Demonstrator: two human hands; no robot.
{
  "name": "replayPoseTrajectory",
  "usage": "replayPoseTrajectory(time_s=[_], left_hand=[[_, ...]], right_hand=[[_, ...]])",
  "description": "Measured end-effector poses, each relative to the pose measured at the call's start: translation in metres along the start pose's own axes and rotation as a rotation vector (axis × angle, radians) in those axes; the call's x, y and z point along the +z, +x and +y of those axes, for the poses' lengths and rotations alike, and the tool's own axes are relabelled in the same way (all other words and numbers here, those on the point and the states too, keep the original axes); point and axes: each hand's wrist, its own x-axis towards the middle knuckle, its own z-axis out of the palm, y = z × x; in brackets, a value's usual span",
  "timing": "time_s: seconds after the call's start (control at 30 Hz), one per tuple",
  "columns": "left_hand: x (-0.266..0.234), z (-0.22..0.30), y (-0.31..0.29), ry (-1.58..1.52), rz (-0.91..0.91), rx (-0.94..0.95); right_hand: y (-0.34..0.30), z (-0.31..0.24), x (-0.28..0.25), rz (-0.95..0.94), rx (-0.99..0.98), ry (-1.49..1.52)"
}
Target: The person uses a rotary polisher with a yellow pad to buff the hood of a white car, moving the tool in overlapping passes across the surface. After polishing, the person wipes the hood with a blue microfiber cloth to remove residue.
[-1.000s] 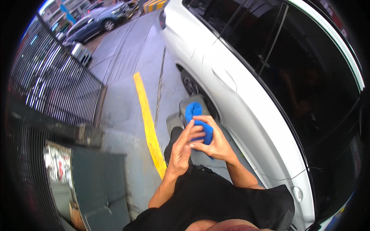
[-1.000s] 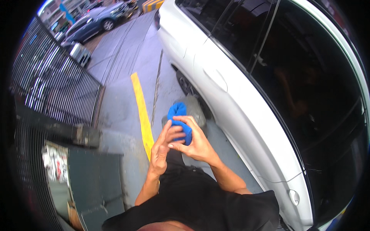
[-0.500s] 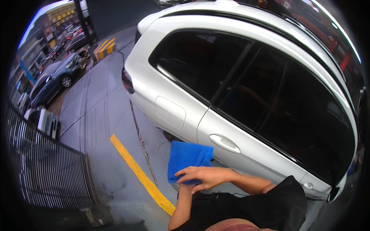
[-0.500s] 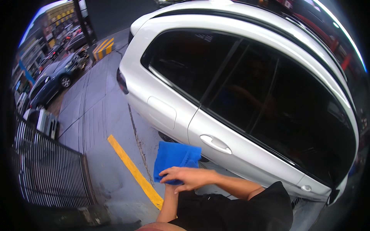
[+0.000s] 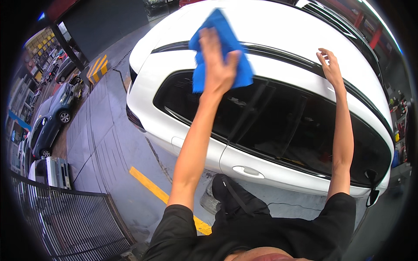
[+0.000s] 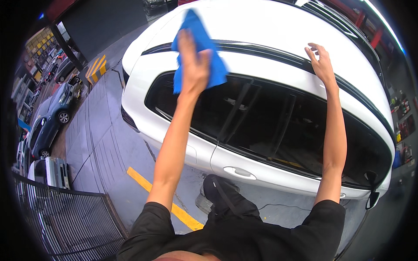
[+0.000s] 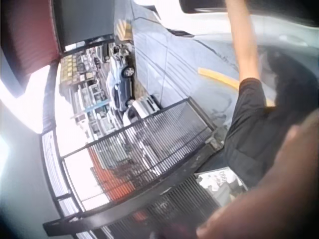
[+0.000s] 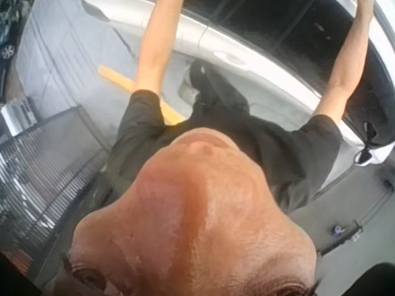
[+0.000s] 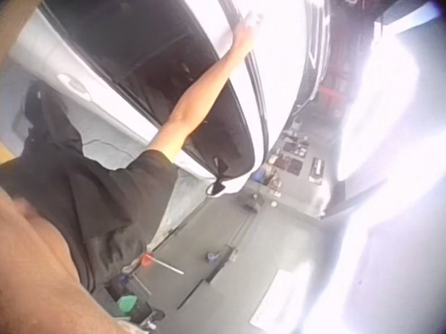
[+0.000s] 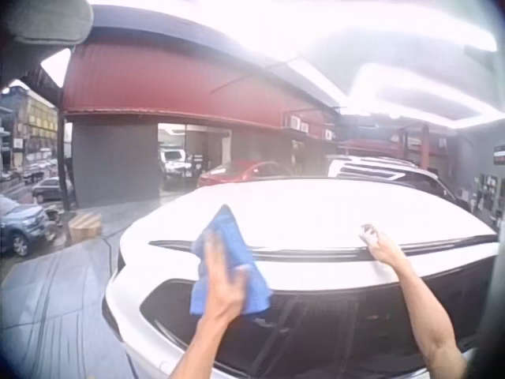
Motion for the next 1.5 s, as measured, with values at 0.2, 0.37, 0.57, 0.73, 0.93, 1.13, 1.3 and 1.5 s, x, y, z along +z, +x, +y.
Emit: replayPoseTrajectory(time_s=[0.2,0.37,0.57,0.73,0.93,1.13,1.3,1.5], left_hand=[[0.074,-0.074,0.024,0.573,-0.375,0.258],[-0.041,-0.173,0.06,0.796,-0.441,0.163],[-0.207,-0.285,0.078,0.987,-0.194,-0.086],[0.036,-0.139,0.056,0.862,-0.208,-0.009],[0.227,0.05,-0.002,0.328,-0.55,-0.082],[0.027,-0.087,0.059,0.768,-0.542,-0.046],[-0.098,-0.198,0.092,0.784,-0.211,-0.352],[0.142,0.0,0.042,0.647,-0.535,-0.388]], right_hand=[[-0.009,-0.003,0.04,-0.045,0.223,-0.222],[-0.014,-0.024,0.029,-0.096,0.31,-0.189],[0.007,-0.04,0.044,-0.188,0.33,-0.224],[0.01,-0.036,0.036,-0.215,0.342,-0.292],[0.016,-0.026,0.035,-0.241,0.359,-0.079],[0.012,-0.034,0.023,-0.232,0.353,-0.245],[0.023,-0.049,0.033,-0.246,0.357,-0.196],[0.02,-0.045,0.031,-0.221,0.414,-0.21]])
